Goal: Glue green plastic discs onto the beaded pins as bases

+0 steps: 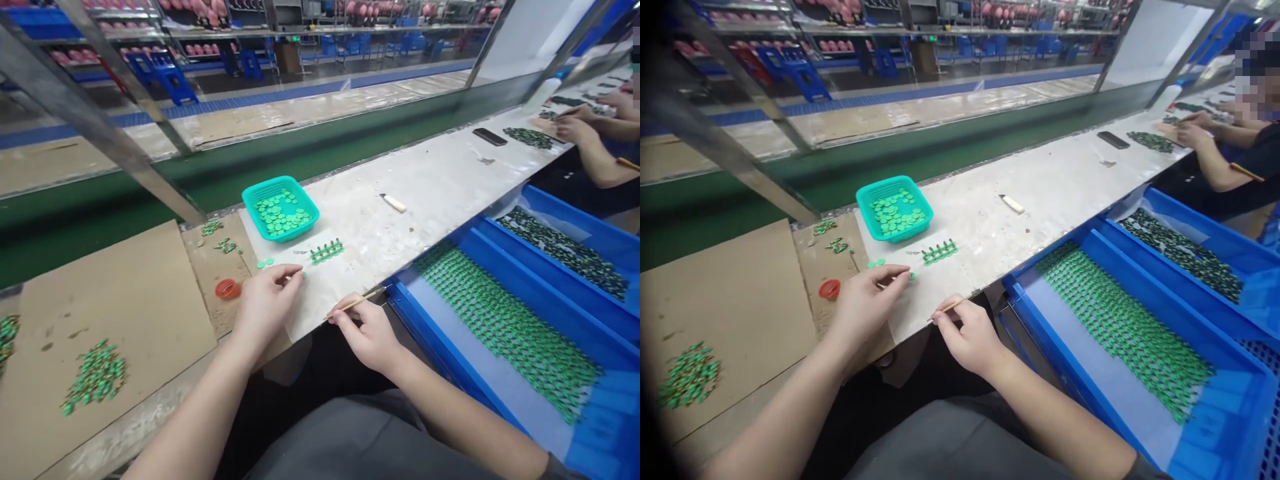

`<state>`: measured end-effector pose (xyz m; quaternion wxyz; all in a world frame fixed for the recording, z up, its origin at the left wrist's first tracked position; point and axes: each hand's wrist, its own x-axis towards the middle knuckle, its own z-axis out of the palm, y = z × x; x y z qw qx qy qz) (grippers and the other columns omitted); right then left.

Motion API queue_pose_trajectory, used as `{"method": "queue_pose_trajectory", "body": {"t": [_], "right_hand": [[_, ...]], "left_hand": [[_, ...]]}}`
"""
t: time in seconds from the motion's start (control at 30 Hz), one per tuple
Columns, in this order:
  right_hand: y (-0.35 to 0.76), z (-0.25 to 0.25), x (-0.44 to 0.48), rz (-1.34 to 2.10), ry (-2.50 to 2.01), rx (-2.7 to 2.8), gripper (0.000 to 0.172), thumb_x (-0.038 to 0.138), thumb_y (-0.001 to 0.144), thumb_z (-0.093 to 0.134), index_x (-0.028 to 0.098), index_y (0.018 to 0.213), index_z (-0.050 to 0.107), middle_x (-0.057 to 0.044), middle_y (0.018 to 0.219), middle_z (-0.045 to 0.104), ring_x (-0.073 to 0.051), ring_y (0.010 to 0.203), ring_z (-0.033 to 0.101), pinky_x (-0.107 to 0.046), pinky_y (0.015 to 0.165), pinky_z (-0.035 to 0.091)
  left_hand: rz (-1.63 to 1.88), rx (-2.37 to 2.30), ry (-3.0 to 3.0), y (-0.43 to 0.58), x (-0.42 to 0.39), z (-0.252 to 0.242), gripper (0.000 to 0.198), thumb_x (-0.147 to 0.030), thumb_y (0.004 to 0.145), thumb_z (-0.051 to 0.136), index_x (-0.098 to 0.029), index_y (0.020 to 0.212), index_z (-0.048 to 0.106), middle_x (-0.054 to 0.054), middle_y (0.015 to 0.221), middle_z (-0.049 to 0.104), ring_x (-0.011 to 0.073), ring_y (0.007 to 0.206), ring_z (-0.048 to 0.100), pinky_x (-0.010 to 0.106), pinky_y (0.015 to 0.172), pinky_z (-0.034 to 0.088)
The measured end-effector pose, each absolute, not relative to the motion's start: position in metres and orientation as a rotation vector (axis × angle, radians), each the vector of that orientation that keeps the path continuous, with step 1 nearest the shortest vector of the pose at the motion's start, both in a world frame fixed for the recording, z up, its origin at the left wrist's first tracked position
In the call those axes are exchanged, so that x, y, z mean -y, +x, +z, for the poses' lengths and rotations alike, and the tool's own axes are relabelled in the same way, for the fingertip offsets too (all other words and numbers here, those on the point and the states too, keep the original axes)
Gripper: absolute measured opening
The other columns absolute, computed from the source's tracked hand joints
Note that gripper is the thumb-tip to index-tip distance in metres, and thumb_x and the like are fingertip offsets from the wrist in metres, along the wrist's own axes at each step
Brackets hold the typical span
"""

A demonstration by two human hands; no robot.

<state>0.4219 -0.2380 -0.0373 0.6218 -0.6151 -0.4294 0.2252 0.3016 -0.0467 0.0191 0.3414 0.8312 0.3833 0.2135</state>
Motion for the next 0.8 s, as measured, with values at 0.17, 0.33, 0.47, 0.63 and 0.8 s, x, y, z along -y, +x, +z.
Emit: {"method": "queue_pose_trajectory", "body": {"t": [0.17,0.33,0.47,0.63,0.8], "right_hand": [[0.433,-0.037,0.255,0.476,-1.419,0.960,0.011,0.030,0.110,0.067,0.023,0.105,0.075,-0.007,0.099,0.085,-0.023,0.089,0.088,-0.034,0.086,0.074],[0.441,-0.035,0.270,0.443,-1.445,0.928,0.008,0.028,0.108,0.069,0.024,0.104,0.075,-0.007,0.097,0.085,-0.023,0.086,0.087,-0.034,0.083,0.073],[0.445,-0.032,0.281,0.448,-1.448,0.902,0.011,0.029,0.109,0.068,0.025,0.103,0.075,-0.006,0.096,0.085,-0.023,0.087,0.087,-0.034,0.084,0.072],[0.444,-0.024,0.292,0.502,-1.447,0.855,0.026,0.029,0.115,0.056,0.025,0.103,0.078,-0.007,0.098,0.086,-0.022,0.091,0.085,-0.035,0.087,0.070],[0.440,-0.021,0.290,0.541,-1.471,0.802,0.028,0.033,0.113,0.053,0.026,0.102,0.078,-0.001,0.073,0.068,-0.020,0.066,0.066,-0.032,0.062,0.056]], "left_hand": [[0.484,-0.895,2.281,0.354,0.060,0.013,0.034,-0.048,0.098,0.067,-0.026,0.109,0.091,0.008,0.115,0.091,0.0270,0.098,0.082,0.042,0.099,0.067],[0.476,-0.906,2.348,0.403,0.070,0.000,0.035,-0.050,0.111,0.071,-0.020,0.124,0.082,0.012,0.129,0.085,0.0262,0.122,0.080,0.054,0.119,0.062],[0.452,-0.944,2.386,0.412,0.078,-0.006,0.039,-0.054,0.112,0.071,-0.020,0.128,0.079,0.010,0.132,0.082,0.0252,0.123,0.079,0.054,0.118,0.062],[0.370,-1.036,2.481,0.364,0.076,0.009,0.030,-0.041,0.112,0.065,-0.024,0.129,0.082,0.008,0.123,0.087,0.0237,0.109,0.082,0.044,0.106,0.065],[0.256,-1.329,2.592,0.311,0.031,0.033,0.026,-0.034,0.102,0.061,-0.025,0.106,0.085,0.015,0.118,0.086,0.0348,0.106,0.081,0.047,0.094,0.062]]}}
